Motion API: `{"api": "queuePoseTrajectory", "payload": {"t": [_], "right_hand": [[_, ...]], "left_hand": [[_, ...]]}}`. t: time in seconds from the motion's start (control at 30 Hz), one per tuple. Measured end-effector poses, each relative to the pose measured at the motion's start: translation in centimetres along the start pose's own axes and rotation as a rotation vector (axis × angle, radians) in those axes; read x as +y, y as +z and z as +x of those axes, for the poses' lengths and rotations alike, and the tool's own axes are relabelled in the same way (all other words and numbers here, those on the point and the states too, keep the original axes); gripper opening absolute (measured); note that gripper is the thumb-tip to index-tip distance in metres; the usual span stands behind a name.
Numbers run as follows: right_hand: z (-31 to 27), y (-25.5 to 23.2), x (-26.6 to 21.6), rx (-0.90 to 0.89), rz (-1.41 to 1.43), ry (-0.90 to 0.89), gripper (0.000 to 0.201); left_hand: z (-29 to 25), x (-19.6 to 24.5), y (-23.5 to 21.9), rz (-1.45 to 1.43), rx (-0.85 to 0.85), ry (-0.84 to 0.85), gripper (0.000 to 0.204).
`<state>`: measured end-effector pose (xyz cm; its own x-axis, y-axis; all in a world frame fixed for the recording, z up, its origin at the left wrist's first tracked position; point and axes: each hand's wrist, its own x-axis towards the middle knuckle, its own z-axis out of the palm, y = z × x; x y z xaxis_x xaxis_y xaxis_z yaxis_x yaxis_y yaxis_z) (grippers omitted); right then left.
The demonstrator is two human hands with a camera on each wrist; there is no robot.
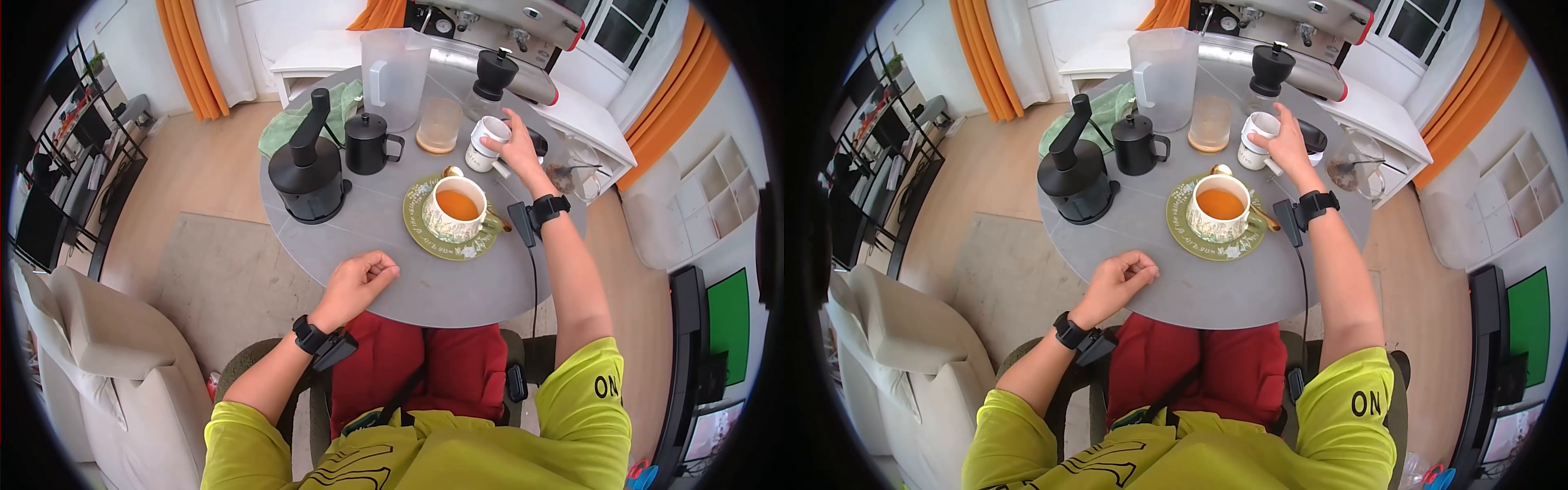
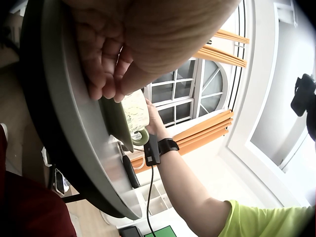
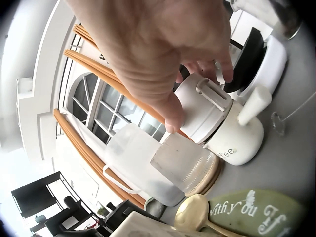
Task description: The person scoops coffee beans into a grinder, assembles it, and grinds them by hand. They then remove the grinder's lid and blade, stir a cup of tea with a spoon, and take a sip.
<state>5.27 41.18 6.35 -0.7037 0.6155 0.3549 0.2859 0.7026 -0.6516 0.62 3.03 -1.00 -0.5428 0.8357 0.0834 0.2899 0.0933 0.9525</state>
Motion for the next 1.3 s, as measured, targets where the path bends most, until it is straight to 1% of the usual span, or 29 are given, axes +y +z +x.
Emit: {"api": "queuePoseTrajectory", "payload": {"t": [0.1,0.23,0.33,0.4,0.5,0.63,0.7,0.73,0.8,0.83,0.87,0.93,0.97,1.0,1.07,1.13,1.2,1.23,1.3], "right_hand": [[-0.5,0.1,0.0,0.032,0.007,-0.04,0.091],[-0.6,0.3,0.9,0.031,0.074,-0.023,0.092],[-0.5,0.4,1.0,0.038,0.048,-0.007,0.091],[-0.4,0.4,1.2,0.04,0.0,-0.047,0.09],[-0.9,0.0,-0.1,0.028,-0.063,-0.086,0.088],[-1.1,0.1,0.1,0.027,-0.036,-0.088,0.087],[-1.5,0.4,0.4,0.107,-0.029,-0.144,0.084],[-1.7,0.2,0.2,0.107,-0.025,-0.144,0.084],[-2.0,-0.6,-0.1,0.261,0.128,-0.05,0.082],[-2.1,-0.5,-0.1,0.39,0.246,-0.088,0.063],[-2.5,-0.8,0.2,0.391,0.245,-0.083,0.063],[-3.8,-2.2,0.2,0.465,0.649,0.011,0.041],[-4.6,-2.3,-1.0,0.535,0.715,0.065,0.025],[-5.1,-2.5,-0.4,0.542,0.712,0.071,0.025],[-6.2,-2.6,0.1,0.423,0.83,0.07,0.028],[-6.9,-2.4,0.4,0.464,0.835,0.114,0.031],[-7.4,-2.5,1.0,0.405,1.069,0.184,0.031],[-7.5,-2.5,1.4,0.408,1.065,0.194,0.031],[-7.4,-2.5,2.0,0.409,1.269,0.221,0.032]], "left_hand": [[0.1,0.0,0.0,0.005,0.0,-0.004,0.016],[0.0,0.3,0.1,0.013,0.006,-0.003,0.015],[0.0,0.3,0.1,-0.011,0.016,0.003,0.015],[0.0,0.6,0.0,0.005,0.011,-0.023,0.015],[0.0,0.4,0.2,-0.014,0.013,-0.025,0.015],[0.0,0.3,0.2,-0.021,0.023,-0.01,0.014],[-0.1,0.6,0.1,-0.006,0.019,-0.032,0.015],[-0.1,0.7,0.1,-0.004,0.02,-0.033,0.015],[-0.1,0.9,0.1,0.007,0.011,-0.063,0.015],[-0.1,0.8,0.2,0.009,0.009,-0.066,0.015],[-0.1,0.6,0.2,-0.004,0.013,-0.061,0.014],[0.0,0.6,0.3,-0.017,0.007,-0.053,0.014],[-0.1,0.7,0.3,-0.031,0.008,-0.059,0.012],[-0.1,0.7,0.3,-0.045,0.008,-0.066,0.011],[-0.2,0.6,0.4,-0.056,0.002,-0.067,0.01],[-0.1,0.6,0.4,-0.067,-0.001,-0.071,0.009],[-0.1,0.8,0.3,-0.077,-0.008,-0.1,0.009],[-0.1,0.8,0.3,-0.08,-0.015,-0.107,0.009],[-0.1,0.7,0.3,-0.099,-0.004,-0.097,0.008]]}}
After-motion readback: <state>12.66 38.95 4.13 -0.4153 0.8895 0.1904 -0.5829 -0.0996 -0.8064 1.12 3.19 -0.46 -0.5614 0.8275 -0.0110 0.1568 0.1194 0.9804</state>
